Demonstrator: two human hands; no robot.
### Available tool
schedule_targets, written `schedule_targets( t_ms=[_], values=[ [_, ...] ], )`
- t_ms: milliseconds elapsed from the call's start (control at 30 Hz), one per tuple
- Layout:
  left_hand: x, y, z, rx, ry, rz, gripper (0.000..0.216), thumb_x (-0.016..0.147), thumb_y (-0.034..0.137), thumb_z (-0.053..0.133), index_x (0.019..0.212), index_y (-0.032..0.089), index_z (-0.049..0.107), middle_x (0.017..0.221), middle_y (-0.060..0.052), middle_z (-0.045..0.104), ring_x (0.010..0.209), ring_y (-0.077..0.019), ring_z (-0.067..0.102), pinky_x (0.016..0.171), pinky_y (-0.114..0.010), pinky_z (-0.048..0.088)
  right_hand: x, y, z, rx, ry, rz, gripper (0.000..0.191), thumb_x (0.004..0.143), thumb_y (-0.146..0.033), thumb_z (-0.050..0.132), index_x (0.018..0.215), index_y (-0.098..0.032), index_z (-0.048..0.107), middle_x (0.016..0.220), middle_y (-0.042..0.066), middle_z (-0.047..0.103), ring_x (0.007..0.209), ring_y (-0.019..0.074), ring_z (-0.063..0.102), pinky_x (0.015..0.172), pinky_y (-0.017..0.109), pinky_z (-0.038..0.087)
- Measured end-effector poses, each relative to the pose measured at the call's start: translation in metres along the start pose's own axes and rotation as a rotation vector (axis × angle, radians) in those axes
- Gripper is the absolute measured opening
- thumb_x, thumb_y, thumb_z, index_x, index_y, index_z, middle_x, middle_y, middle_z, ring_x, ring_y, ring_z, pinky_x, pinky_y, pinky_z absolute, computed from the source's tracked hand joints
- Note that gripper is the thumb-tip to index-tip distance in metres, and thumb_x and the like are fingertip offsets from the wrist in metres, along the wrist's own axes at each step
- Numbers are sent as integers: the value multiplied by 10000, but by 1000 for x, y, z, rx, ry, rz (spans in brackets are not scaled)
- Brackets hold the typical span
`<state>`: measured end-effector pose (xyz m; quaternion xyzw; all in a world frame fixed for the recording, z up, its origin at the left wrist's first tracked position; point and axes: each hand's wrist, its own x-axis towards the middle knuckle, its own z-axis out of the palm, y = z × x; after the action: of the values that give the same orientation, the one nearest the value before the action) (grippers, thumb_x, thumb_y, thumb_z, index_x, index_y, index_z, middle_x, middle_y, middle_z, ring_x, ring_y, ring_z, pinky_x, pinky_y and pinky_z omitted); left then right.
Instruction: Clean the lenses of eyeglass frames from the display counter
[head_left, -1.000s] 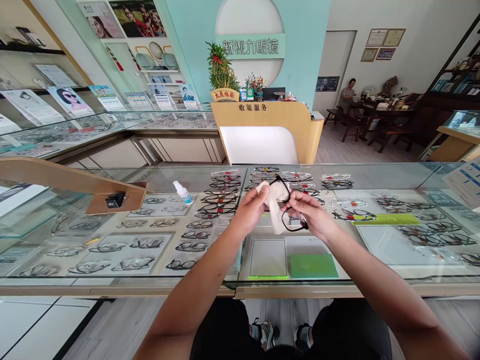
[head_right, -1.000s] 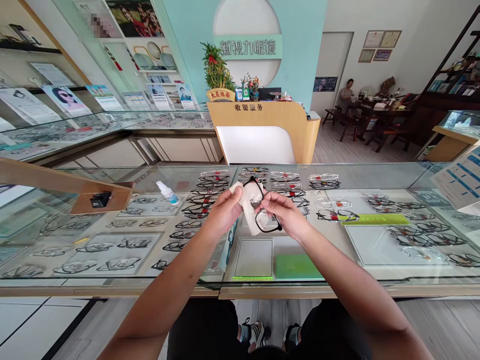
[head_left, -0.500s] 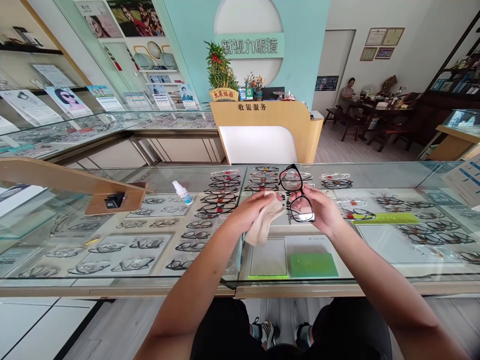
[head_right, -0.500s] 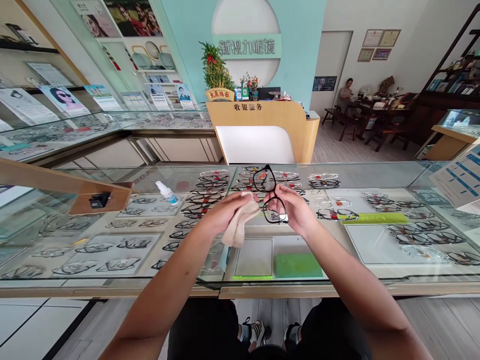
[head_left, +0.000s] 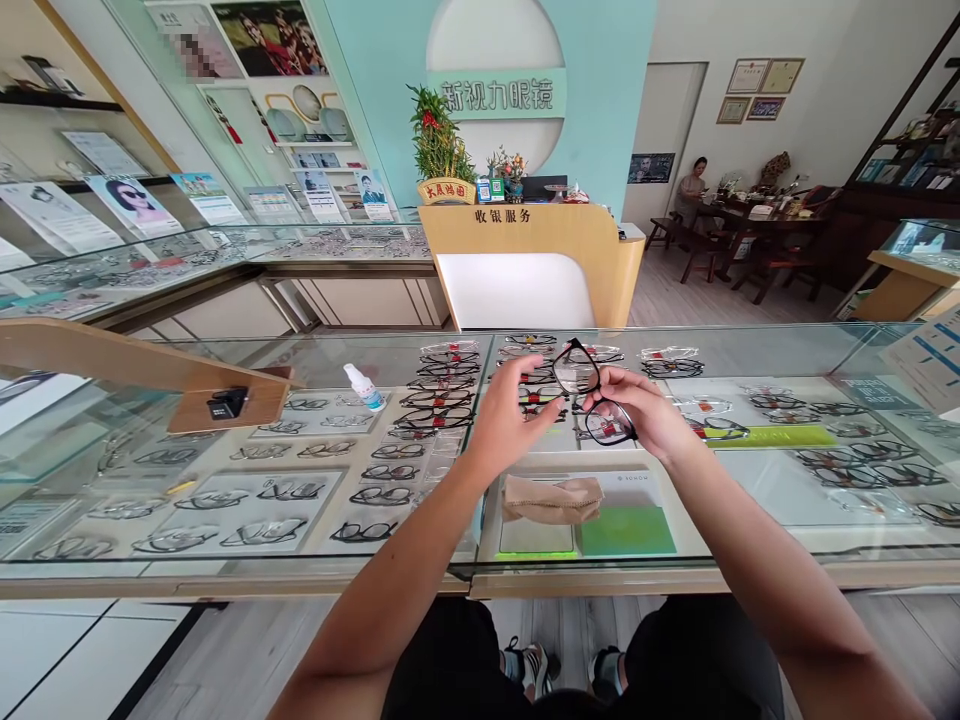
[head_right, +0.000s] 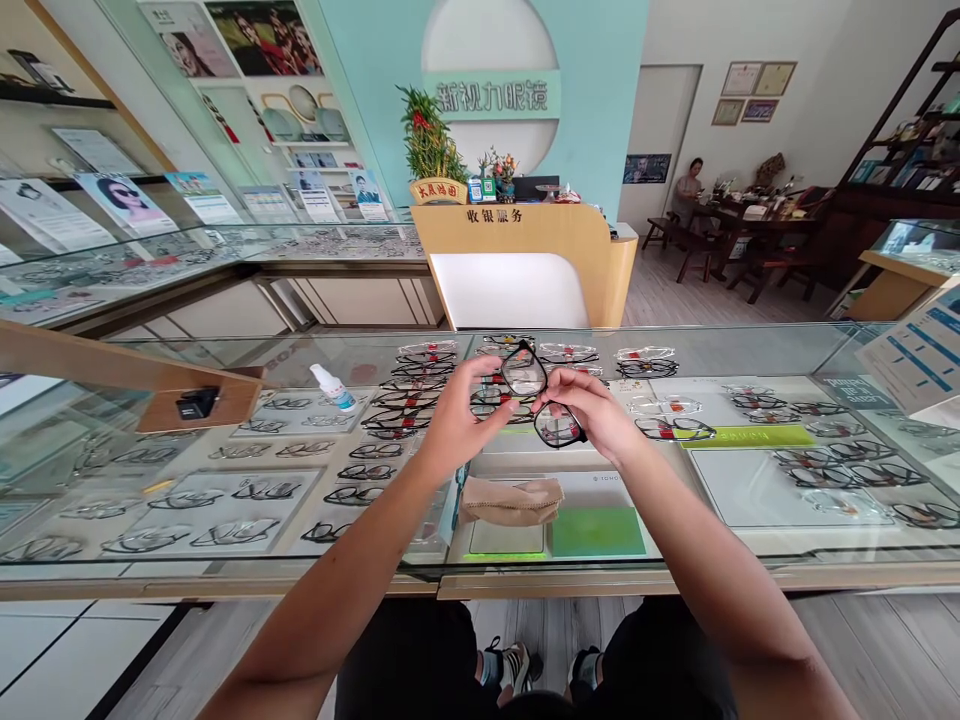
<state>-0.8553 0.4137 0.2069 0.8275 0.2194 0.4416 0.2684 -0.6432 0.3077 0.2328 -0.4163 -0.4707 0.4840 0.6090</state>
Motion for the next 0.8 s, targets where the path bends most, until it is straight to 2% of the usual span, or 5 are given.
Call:
schedule_targets(
  t_ms=[133, 500, 600, 700, 800],
  values=[
    [4, 2, -10, 277, 58, 257, 1003, 852, 547, 906, 1686, 287, 414, 1680, -152, 546, 1632, -409, 380, 1326, -582, 289, 1, -1, -14, -160, -112, -1, 154, 877, -350, 773, 835, -227, 691, 838, 28, 788, 821, 204, 637, 746, 319, 439],
    [2, 6, -6, 454, 138, 406, 710, 854, 606, 877, 1442, 254, 689, 1326, -125, 799, 1328, -373, 666, 1119, -518, 421, -3, -6, -12, -395, -231, -43, 207, 932, -374, 725, 801, -229, 654, 818, -1, 780, 714, 173, 545, 700, 320, 415],
    [3, 10, -12, 493, 215, 430, 686, 822, 614, 890, 1381, 256, 719, 1253, -113, 819, 1256, -360, 699, 1089, -505, 442, -7, -16, -5, -528, -183, -256, 198, 959, -372, 720, 833, -223, 692, 815, 3, 741, 723, 170, 572, 723, 328, 447],
    [9, 18, -24, 547, 363, 465, 702, 786, 635, 907, 1349, 262, 717, 1208, -109, 822, 1190, -359, 718, 1054, -507, 459, -17, -41, 6, -685, 40, -610, 84, 998, -305, 698, 979, -238, 745, 934, 28, 745, 865, 201, 664, 839, 375, 511],
    [26, 35, -40, 548, 522, 504, 718, 781, 617, 912, 1367, 270, 686, 1229, -107, 803, 1178, -360, 711, 1041, -522, 474, -39, -74, 17, -806, 193, -956, 143, 1034, -259, 646, 1078, -285, 779, 1003, 46, 762, 954, 234, 700, 878, 428, 546]
  ],
)
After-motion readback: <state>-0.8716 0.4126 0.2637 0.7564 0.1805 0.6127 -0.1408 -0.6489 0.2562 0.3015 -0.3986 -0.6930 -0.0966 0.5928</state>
